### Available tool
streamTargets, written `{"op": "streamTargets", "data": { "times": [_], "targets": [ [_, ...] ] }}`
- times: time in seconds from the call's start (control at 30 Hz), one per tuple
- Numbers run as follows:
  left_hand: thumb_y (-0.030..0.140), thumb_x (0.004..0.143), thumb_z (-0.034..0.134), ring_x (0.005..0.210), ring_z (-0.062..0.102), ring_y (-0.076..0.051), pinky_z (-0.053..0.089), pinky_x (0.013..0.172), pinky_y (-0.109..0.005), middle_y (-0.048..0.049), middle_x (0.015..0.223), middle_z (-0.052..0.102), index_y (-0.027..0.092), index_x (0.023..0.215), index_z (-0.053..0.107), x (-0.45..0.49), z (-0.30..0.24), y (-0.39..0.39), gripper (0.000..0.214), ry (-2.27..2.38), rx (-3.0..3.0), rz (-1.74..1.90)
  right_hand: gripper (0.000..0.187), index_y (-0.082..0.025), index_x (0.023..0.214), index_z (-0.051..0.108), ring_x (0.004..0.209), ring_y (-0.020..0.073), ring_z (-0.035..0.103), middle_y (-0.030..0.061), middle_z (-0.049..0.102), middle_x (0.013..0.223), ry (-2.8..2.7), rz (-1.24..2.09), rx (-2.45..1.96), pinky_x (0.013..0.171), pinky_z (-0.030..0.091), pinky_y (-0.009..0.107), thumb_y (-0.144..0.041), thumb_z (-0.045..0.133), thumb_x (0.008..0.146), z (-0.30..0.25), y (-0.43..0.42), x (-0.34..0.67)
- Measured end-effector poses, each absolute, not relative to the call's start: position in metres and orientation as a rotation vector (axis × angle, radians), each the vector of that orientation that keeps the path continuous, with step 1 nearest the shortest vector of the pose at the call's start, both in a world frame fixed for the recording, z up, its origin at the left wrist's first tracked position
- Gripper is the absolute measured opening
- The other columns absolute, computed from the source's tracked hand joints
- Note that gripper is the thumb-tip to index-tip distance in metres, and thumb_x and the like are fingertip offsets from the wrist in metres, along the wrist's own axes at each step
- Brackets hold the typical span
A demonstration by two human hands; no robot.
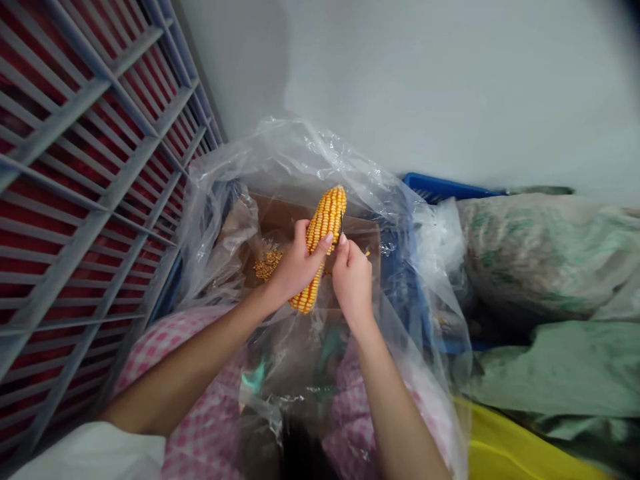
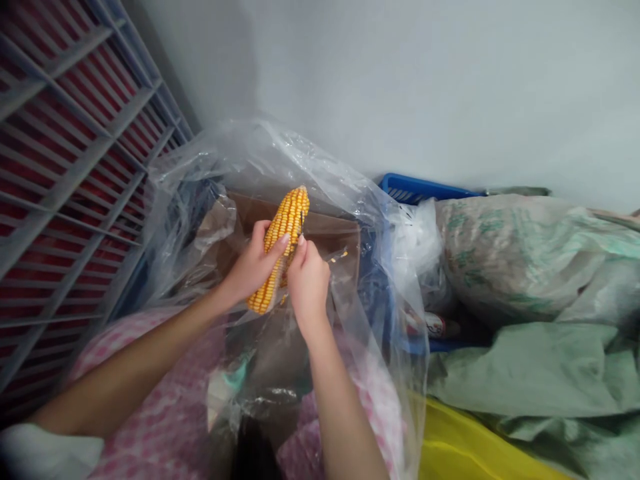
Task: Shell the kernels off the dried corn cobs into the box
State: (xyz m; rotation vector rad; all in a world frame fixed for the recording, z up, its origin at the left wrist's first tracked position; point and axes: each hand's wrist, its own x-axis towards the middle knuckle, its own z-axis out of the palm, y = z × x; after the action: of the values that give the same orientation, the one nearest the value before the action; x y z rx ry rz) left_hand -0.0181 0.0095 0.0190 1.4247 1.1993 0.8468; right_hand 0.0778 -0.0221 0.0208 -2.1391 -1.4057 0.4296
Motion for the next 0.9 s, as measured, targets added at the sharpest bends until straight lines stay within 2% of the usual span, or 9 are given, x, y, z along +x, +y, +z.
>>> {"op": "streamTargets", "data": {
  "times": [0.17, 0.27, 0.33, 0.43, 0.53, 0.73, 0.9],
  "targets": [
    [0.043, 0.083, 0.044, 0.06, 0.051, -0.007, 0.043, 0.056, -0.019, 0.0024, 0.079, 0.05, 0.022, 0.097, 0.036, -0.019, 0.021, 0.008, 0.026, 1.104, 1.214, 0.8, 0.035, -0.02, 0.068, 0.046, 0.055, 0.0125, 0.047, 0.0005, 0.053, 0.062, -1.286, 0.501, -2.024, 0.052, 0.028, 0.022, -0.036, 0.025, 0.091, 0.012, -0.024, 0.074],
    [0.045, 0.082, 0.044, 0.054, 0.05, -0.007, 0.044, 0.051, -0.02, 0.0035, 0.074, 0.049, 0.023, 0.098, 0.036, -0.021, 0.022, 0.012, 0.028, 1.027, 1.108, 0.805, 0.039, -0.021, 0.063, 0.039, 0.048, 0.0104, 0.041, -0.0035, 0.043, 0.052, -1.102, 0.785, -1.797, 0.048, 0.029, 0.021, -0.045, 0.024, 0.089, 0.012, -0.026, 0.073],
    [0.047, 0.081, 0.044, 0.05, 0.048, -0.007, 0.042, 0.046, -0.02, 0.0042, 0.072, 0.048, 0.024, 0.098, 0.036, -0.023, 0.023, 0.015, 0.03, 1.008, 1.101, 0.804, 0.041, -0.021, 0.062, 0.037, 0.04, 0.0081, 0.032, -0.0073, 0.033, 0.045, -0.93, 1.086, -1.567, 0.041, 0.026, 0.02, -0.052, 0.027, 0.087, 0.015, -0.027, 0.075],
    [0.047, 0.081, 0.045, 0.052, 0.046, -0.007, 0.04, 0.045, -0.018, 0.004, 0.074, 0.046, 0.023, 0.097, 0.037, -0.027, 0.026, 0.019, 0.029, 1.016, 1.179, 0.813, 0.038, -0.022, 0.063, 0.035, 0.035, 0.0057, 0.013, -0.0113, 0.02, 0.041, -0.69, 1.47, -1.291, 0.034, 0.014, 0.018, -0.053, 0.036, 0.084, 0.024, -0.027, 0.079],
    [0.046, 0.082, 0.044, 0.06, 0.047, -0.007, 0.04, 0.05, -0.017, 0.0029, 0.078, 0.046, 0.022, 0.099, 0.038, -0.027, 0.026, 0.02, 0.03, 1.043, 1.274, 0.834, 0.037, -0.021, 0.061, 0.032, 0.036, 0.0053, 0.006, -0.0119, 0.016, 0.042, -0.513, 1.657, -1.119, 0.032, 0.009, 0.016, -0.049, 0.038, 0.085, 0.033, -0.028, 0.083],
    [0.046, 0.083, 0.043, 0.076, 0.049, -0.009, 0.041, 0.069, -0.021, 0.0003, 0.091, 0.049, 0.021, 0.103, 0.039, -0.023, 0.02, 0.019, 0.032, 1.062, 1.282, 0.899, 0.037, -0.02, 0.058, 0.035, 0.035, 0.0041, 0.008, -0.0117, 0.018, 0.04, -0.395, 1.618, -0.964, 0.03, 0.011, 0.014, -0.045, 0.046, 0.082, 0.034, -0.029, 0.076],
    [0.048, 0.082, 0.043, 0.078, 0.05, -0.01, 0.04, 0.072, -0.023, 0.0004, 0.092, 0.051, 0.022, 0.102, 0.039, -0.021, 0.018, 0.019, 0.033, 1.034, 1.227, 0.897, 0.036, -0.019, 0.057, 0.038, 0.034, 0.0041, 0.009, -0.0113, 0.02, 0.039, -0.366, 1.568, -0.965, 0.03, 0.013, 0.013, -0.042, 0.043, 0.086, 0.034, -0.029, 0.072]
  ]
}}
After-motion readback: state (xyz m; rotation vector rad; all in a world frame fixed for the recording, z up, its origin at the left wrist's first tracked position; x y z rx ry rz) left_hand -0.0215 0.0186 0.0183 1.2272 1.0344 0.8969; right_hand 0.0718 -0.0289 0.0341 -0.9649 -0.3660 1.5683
